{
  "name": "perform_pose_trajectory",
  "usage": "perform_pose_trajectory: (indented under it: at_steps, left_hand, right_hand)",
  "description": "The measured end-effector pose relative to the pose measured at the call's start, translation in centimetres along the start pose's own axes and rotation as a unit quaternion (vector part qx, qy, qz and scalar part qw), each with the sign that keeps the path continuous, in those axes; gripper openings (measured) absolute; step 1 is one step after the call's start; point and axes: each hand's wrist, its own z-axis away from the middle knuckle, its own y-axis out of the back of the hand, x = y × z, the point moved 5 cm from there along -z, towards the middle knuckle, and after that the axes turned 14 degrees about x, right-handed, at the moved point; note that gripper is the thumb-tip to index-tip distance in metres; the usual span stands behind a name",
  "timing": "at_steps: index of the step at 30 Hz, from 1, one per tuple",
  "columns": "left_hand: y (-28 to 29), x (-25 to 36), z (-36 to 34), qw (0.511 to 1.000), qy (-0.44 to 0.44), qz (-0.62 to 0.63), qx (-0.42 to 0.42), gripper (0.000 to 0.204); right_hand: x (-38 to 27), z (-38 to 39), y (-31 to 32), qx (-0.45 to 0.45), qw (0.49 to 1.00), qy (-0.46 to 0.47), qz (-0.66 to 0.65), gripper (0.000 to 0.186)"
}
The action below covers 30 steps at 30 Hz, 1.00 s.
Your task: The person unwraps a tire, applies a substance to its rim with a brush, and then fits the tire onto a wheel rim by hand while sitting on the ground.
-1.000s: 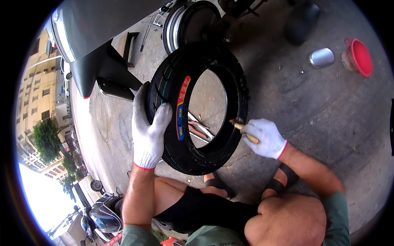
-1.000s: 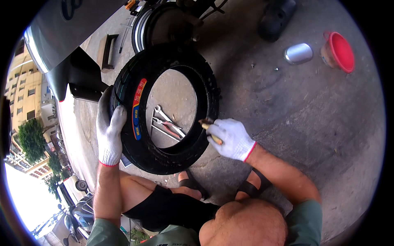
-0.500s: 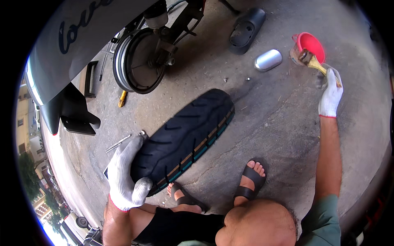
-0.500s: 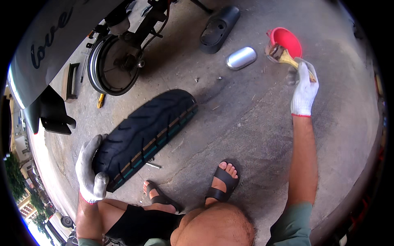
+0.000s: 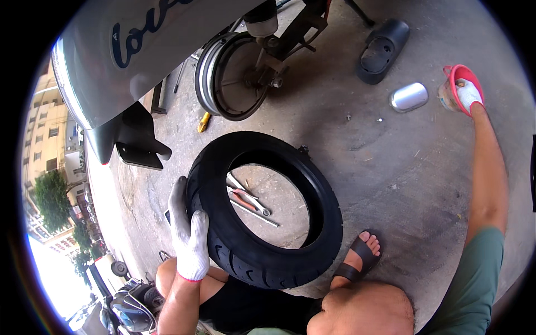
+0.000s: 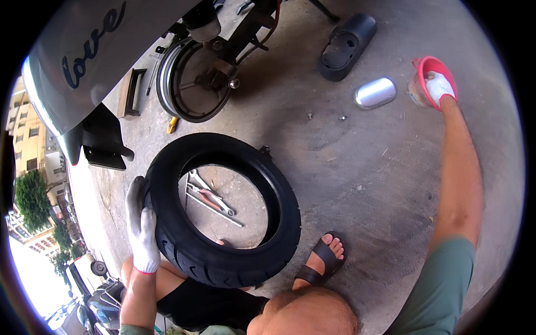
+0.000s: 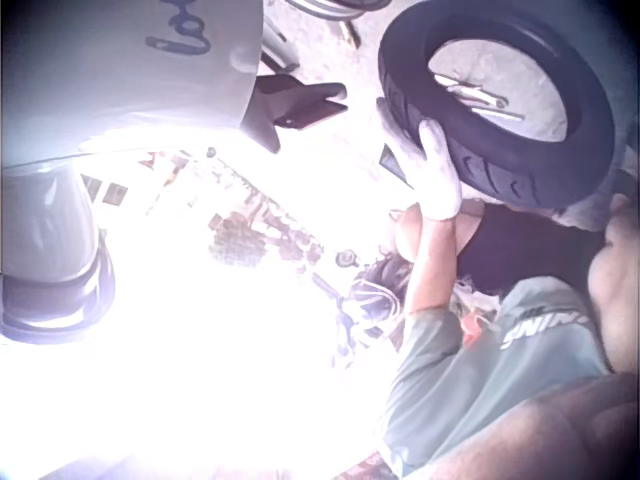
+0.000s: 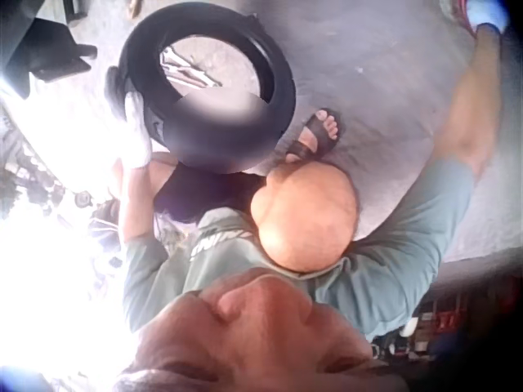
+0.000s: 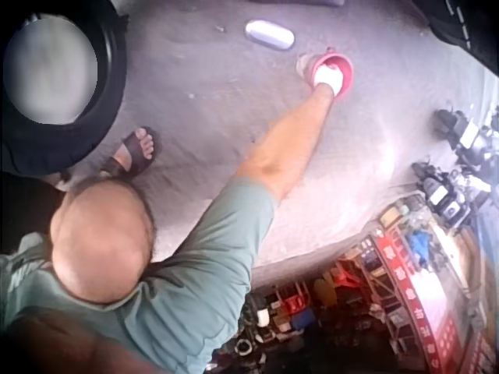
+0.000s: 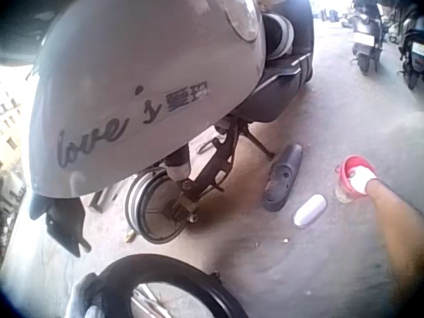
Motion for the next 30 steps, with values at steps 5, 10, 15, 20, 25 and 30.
perform_pose_trajectory:
  at_steps: [5,10,15,20,25,30]
  left_hand:
    - [-0.7,2.0,-1.4,0.996,0.059,0.024,-0.059,0.091]
    - [-0.6,1.3,-3.0,0.991,-0.069,0.016,-0.113,0.090]
    - [-2.0,2.8,-4.2,0.978,-0.148,-0.049,-0.136,0.087]
    - [-2.3,3.7,-5.0,0.976,-0.161,-0.039,-0.144,0.083]
    - [-1.5,3.0,-4.9,0.978,-0.159,-0.047,-0.131,0.083]
    - [-1.4,2.6,-5.0,0.981,-0.133,-0.012,-0.140,0.082]
  right_hand:
    - [-0.3,5.9,7.5,0.189,0.948,-0.055,-0.251,0.039]
    - [-6.3,18.5,7.9,0.107,0.717,-0.167,-0.668,0.033]
    - [-20.9,30.8,3.6,-0.203,0.809,0.036,-0.551,0.026]
    - [-30.8,38.1,1.9,-0.090,0.859,0.286,-0.414,0.016]
    - [-32.1,46.2,0.6,-0.224,0.803,0.363,-0.417,0.015]
    - [-33.5,42.5,0.4,-0.196,0.817,0.423,-0.339,0.009]
